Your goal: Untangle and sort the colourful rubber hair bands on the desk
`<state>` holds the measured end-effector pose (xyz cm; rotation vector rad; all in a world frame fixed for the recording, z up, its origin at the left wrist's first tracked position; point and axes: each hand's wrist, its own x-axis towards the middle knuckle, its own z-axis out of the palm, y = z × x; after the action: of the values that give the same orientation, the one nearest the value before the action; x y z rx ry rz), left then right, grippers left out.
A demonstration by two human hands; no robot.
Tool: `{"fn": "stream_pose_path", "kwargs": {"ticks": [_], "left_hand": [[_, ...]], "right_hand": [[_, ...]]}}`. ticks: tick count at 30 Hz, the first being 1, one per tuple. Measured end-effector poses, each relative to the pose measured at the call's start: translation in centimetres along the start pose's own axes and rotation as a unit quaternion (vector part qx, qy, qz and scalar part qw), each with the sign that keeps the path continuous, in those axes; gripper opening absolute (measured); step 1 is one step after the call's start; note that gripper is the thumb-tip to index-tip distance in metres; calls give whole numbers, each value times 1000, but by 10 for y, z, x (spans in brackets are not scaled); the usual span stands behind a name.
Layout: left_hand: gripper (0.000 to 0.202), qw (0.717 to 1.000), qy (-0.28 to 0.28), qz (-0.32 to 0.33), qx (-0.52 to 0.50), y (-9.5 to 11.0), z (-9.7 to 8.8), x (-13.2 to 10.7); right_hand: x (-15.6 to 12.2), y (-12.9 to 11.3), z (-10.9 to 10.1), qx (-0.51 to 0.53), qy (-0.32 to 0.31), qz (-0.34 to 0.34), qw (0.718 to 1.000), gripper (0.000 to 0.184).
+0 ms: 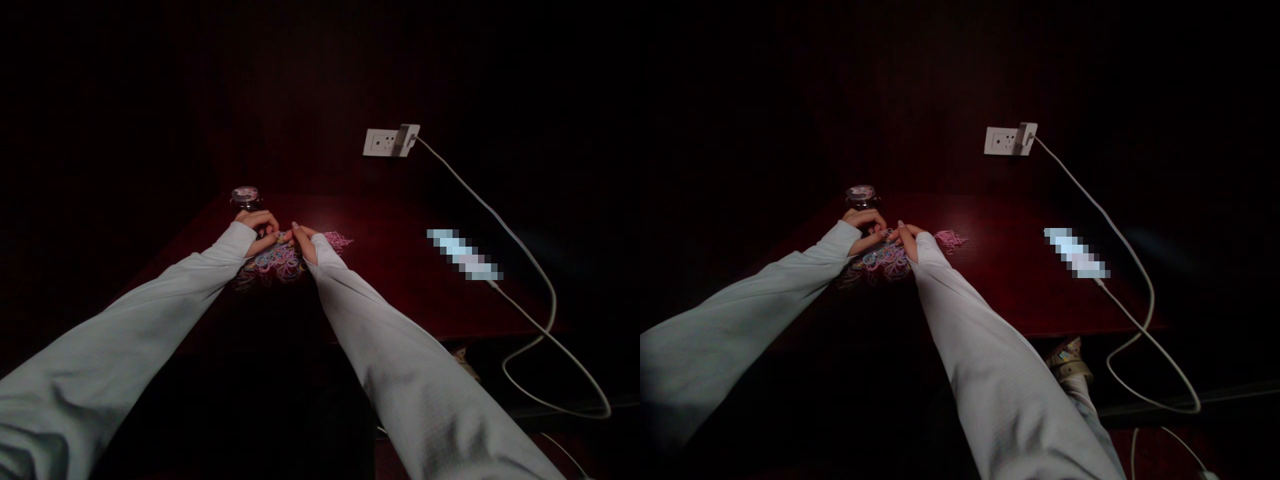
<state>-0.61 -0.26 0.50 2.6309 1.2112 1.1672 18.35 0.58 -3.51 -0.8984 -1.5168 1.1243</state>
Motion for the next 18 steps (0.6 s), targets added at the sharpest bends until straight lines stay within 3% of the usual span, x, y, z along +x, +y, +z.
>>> {"fn": "stream_pose_path", "kwargs": {"ticks": [6, 10, 18], "left_hand": [[22, 1000, -19, -7, -11, 1, -2, -1], [21, 1000, -21, -15, -8, 1, -2, 0], [28, 999, 5, -31, -32, 5, 1, -3]], "right_hand": [[-3, -5, 3, -41, 31, -18, 999, 48], [0, 4, 8, -70, 60, -42, 995, 42], [2, 9, 11, -36, 46, -27, 998, 43]]}}
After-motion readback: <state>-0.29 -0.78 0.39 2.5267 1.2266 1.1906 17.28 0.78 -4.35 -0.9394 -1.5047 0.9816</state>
